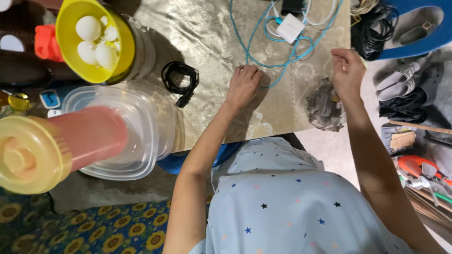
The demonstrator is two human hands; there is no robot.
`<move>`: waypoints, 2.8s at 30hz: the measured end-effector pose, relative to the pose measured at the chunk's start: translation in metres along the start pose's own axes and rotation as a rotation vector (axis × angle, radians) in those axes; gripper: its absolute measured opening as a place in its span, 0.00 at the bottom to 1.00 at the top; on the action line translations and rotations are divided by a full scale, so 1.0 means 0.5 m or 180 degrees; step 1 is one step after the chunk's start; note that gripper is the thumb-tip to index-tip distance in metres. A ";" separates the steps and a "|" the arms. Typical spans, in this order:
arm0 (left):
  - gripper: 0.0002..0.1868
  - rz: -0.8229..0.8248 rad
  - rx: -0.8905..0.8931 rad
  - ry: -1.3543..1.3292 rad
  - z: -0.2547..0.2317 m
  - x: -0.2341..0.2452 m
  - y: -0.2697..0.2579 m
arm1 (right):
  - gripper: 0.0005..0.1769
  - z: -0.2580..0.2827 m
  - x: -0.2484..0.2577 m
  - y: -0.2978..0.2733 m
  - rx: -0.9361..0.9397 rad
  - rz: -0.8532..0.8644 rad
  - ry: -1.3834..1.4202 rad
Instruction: The person wipes a black power cable with a cloth, then coils it and places it on the table. They repeat the wiping and coiling process with a white USB cable and a blue USB cable, handling each cable one at a time.
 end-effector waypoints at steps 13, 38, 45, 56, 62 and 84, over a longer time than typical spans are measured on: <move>0.20 0.0080 0.0618 -0.0318 -0.085 -0.058 0.061 | 0.06 0.037 -0.096 0.107 0.0422 0.0283 0.0283; 0.17 -0.0095 0.1601 -0.2006 -0.133 0.023 0.088 | 0.27 0.120 -0.054 0.341 0.0592 0.1383 0.0257; 0.33 0.1118 0.2281 -0.5965 -0.176 0.014 0.133 | 0.34 0.318 -0.002 0.095 0.1727 0.1193 -0.0496; 0.23 0.1060 0.2323 -0.5267 -0.193 0.056 0.040 | 0.18 0.305 0.004 0.070 0.1003 0.0983 0.0530; 0.21 0.0086 0.2244 -0.6341 -0.109 0.093 -0.023 | 0.08 0.226 0.033 0.085 -0.0673 0.1225 0.2486; 0.10 -0.1634 0.1853 -0.7300 0.064 0.279 -0.440 | 0.09 -0.198 0.098 0.281 -0.0889 0.0229 0.2711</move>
Point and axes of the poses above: each hand's wrist, its own y-axis towards the middle knuckle, its own x-axis out of the back of the hand, z = x × y, the point moved 7 cm from there along y, towards the middle knuckle, and after that the axes turned 10 degrees about x, right-handed, at the moved point
